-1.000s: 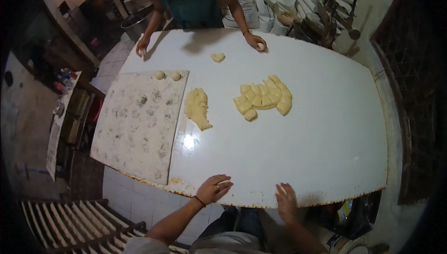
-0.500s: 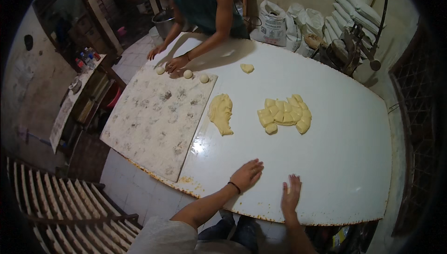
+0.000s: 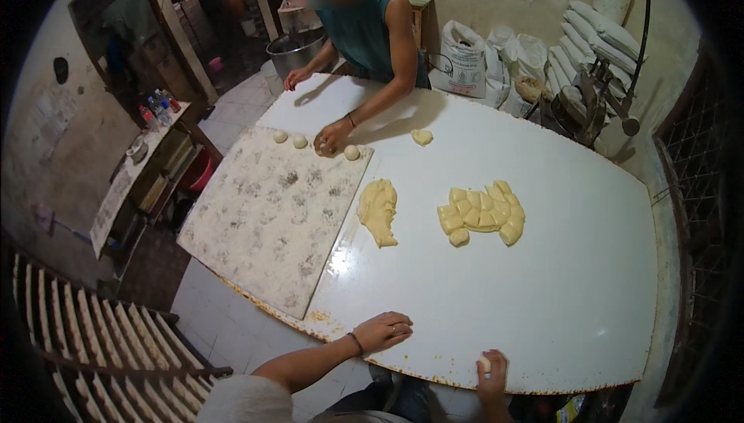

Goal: The person shapes dough into rounds and decorative patterns on a table by hand, then carries a board loaded with dough balls and places it onto a multi-tiered cooling or proofing rack.

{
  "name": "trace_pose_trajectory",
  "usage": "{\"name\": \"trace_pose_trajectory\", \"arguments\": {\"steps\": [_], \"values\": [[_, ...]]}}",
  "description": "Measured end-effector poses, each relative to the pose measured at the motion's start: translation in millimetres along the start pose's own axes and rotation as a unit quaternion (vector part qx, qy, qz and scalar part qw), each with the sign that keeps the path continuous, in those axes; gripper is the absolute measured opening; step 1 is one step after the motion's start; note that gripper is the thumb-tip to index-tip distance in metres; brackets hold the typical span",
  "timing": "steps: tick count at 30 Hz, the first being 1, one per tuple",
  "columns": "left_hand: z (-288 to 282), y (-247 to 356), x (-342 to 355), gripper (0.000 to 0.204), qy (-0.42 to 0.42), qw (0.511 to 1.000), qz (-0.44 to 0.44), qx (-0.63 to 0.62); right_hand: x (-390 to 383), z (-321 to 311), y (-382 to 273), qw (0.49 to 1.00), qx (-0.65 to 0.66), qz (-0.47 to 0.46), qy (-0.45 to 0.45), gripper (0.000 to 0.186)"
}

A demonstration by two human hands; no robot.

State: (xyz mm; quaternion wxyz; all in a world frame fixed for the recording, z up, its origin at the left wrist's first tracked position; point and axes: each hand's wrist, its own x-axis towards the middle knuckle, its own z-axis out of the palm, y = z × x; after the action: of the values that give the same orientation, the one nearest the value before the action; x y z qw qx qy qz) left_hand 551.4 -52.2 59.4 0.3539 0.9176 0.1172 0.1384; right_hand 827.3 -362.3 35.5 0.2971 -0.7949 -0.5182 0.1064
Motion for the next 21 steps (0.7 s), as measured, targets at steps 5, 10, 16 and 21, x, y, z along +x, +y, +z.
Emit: {"name": "trace_pose_trajectory", "arguments": {"steps": [5, 10, 16, 21], "values": [[44, 17, 93, 0.028, 0.184, 0.979, -0.049, 0.072, 82, 30, -38, 0.995, 0.019, 0.05, 0.084, 0.037], [7, -5, 3, 0.022, 0.011, 0.999, 0.031, 0.02, 8, -8, 16, 0.999, -0.018, -0.029, 0.003, 0.038], [53, 44, 81, 0.02, 0.172, 0.983, -0.058, -0.018, 51, 12, -27, 0.999, 0.001, -0.004, 0.035, 0.033], [20, 6, 43, 0.018, 0.031, 0.996, -0.063, 0.048, 57, -15, 3, 0.996, 0.031, 0.072, 0.044, 0.029]]}}
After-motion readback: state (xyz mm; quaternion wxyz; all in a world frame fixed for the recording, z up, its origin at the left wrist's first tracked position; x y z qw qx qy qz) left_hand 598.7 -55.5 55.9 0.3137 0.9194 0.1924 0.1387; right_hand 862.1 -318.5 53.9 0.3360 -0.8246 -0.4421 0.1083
